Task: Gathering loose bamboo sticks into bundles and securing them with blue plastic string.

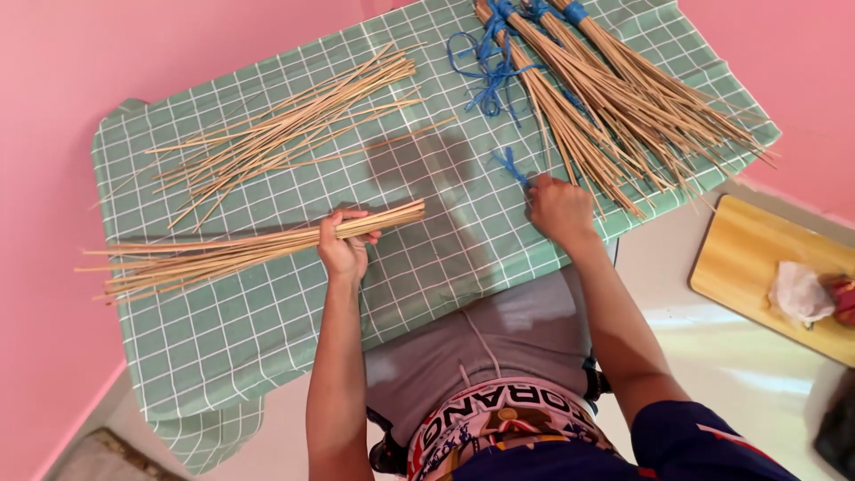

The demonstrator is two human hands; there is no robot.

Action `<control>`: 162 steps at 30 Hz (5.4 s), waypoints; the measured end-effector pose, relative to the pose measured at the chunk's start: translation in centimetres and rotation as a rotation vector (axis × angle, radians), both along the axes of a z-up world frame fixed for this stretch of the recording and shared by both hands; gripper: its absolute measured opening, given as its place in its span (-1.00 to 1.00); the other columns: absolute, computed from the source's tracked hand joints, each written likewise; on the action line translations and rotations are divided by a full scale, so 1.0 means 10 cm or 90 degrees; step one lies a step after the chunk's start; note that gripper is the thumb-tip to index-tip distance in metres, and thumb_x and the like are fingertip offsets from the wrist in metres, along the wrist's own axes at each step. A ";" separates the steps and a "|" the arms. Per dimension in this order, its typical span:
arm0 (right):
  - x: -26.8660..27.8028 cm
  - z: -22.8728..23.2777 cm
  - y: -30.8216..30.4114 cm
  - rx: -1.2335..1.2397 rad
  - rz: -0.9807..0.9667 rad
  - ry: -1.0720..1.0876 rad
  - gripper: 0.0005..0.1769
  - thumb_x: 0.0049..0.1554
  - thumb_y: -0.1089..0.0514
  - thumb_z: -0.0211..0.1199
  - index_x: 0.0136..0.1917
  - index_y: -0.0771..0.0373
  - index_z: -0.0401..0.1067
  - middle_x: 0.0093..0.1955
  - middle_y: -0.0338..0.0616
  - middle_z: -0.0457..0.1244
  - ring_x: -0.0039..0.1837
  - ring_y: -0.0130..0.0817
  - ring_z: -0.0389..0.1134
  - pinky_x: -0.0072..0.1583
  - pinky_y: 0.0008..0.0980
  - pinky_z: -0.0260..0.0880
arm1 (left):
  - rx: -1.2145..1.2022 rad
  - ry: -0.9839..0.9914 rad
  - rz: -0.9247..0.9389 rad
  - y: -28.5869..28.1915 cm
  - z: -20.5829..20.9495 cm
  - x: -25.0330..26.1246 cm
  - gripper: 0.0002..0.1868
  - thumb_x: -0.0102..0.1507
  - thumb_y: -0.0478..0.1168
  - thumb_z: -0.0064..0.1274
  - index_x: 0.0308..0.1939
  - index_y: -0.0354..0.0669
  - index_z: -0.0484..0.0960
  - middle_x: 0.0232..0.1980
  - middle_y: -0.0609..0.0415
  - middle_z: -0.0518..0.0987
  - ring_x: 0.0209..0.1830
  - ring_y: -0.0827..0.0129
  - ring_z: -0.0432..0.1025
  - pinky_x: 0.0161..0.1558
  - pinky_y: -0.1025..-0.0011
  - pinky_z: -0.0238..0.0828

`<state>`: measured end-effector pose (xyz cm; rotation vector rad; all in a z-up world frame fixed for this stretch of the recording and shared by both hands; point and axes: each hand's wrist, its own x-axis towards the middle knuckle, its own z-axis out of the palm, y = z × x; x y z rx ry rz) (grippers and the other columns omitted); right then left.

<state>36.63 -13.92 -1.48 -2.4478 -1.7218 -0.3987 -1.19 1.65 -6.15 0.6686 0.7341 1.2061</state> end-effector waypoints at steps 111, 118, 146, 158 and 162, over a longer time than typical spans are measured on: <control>0.76 -0.01 0.09 0.293 0.237 0.305 -0.85 0.22 0.34 0.24 -0.02 0.14 0.56 -0.06 -0.17 0.39 0.11 -0.07 0.46 0.20 -0.19 0.44 | -0.037 0.014 0.027 0.01 0.03 -0.07 -0.50 0.23 0.06 -0.13 -0.32 -0.38 0.63 -0.41 -0.32 0.63 -0.67 0.11 0.53 -0.69 0.51 0.51; 0.65 0.71 0.16 0.455 0.219 0.511 -0.78 0.39 0.40 -0.07 0.13 0.15 0.33 -0.13 -0.06 0.42 -0.13 -0.17 0.49 -0.08 -0.22 0.49 | -0.038 0.004 0.031 0.00 0.05 -0.05 -0.50 0.23 0.06 -0.14 -0.32 -0.38 0.64 -0.42 -0.32 0.63 -0.67 0.10 0.53 -0.71 0.50 0.49; -0.40 1.55 0.49 0.505 0.613 0.227 -0.83 0.07 0.42 0.20 -0.12 0.33 0.60 -0.18 -0.01 0.35 -0.08 0.03 0.43 0.05 -0.07 0.44 | -0.044 -0.001 0.024 0.04 -0.03 -0.04 -0.49 0.24 0.05 -0.14 -0.32 -0.41 0.63 -0.39 -0.33 0.64 -0.65 0.10 0.55 -0.72 0.48 0.51; -1.01 1.65 1.26 0.293 0.706 0.573 -0.78 0.05 0.46 0.34 -0.13 0.18 0.60 -0.07 -0.09 0.24 -0.09 -0.13 0.39 0.05 -0.19 0.41 | -0.057 -0.022 0.025 0.06 -0.10 0.00 -0.48 0.24 0.06 -0.12 -0.34 -0.41 0.64 -0.41 -0.35 0.64 -0.64 0.08 0.57 -0.71 0.46 0.53; -0.89 1.51 1.17 0.208 0.736 0.631 -0.59 -0.07 0.59 0.09 -0.26 0.18 0.62 -0.08 -0.04 0.31 -0.04 -0.06 0.39 0.11 -0.13 0.38 | -0.067 -0.037 0.027 0.04 -0.02 0.03 -0.49 0.23 0.06 -0.12 -0.35 -0.39 0.65 -0.43 -0.35 0.64 -0.64 0.09 0.57 -0.70 0.46 0.54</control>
